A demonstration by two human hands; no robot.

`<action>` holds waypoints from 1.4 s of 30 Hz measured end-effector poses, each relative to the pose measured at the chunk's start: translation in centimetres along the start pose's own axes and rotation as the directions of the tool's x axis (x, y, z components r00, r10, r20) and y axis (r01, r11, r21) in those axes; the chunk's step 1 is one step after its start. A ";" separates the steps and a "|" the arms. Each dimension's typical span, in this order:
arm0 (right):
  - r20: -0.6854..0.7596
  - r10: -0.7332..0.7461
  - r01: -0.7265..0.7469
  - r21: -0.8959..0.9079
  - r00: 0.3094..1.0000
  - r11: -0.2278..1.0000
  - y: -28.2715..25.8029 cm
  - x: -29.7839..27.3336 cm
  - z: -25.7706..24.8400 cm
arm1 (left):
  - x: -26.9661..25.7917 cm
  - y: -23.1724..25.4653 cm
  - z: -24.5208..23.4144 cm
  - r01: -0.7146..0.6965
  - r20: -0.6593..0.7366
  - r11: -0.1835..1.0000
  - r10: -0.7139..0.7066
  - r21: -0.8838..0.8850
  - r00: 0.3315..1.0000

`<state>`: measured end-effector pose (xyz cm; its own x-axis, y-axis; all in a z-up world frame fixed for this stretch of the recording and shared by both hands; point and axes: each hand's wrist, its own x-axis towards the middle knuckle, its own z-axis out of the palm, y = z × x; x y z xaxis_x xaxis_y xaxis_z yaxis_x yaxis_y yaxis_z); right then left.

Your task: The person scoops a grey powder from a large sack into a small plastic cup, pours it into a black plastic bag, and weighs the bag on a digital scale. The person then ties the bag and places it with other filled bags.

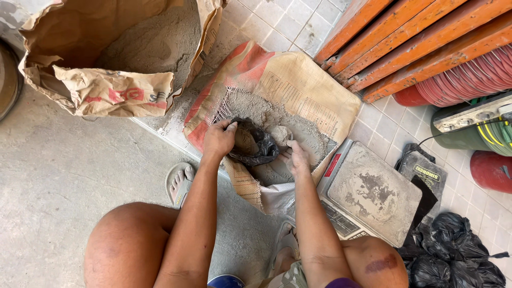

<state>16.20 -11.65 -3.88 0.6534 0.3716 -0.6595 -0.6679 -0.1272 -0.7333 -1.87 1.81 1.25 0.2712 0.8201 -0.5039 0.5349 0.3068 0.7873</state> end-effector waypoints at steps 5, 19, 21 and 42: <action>-0.105 -0.061 0.048 -0.115 0.993 0.992 1.5 2.4 -1.8 | -0.4 0.0 -0.1 -0.010 0.010 1.000 0.010 0.023 1.000; 0.134 -0.040 0.131 -0.990 0.990 -0.055 -0.9 -10.0 4.5 | -1.1 0.3 0.5 -0.142 0.043 0.968 0.136 0.205 0.990; 0.206 -0.162 0.209 -0.978 0.965 -0.002 -1.4 -10.7 4.4 | -2.7 0.8 0.4 -0.193 0.106 0.963 0.175 0.186 0.979; 0.331 0.048 0.215 -0.710 0.942 0.671 -3.2 -5.0 -2.1 | -1.1 -2.0 0.0 -0.155 -0.157 0.957 0.198 0.246 0.968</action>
<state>15.80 -15.06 1.41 0.4654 0.6484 -0.6024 -0.0547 -0.6583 -0.7508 -3.19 0.32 0.24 0.2427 0.9299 -0.2764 0.6663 0.0473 0.7442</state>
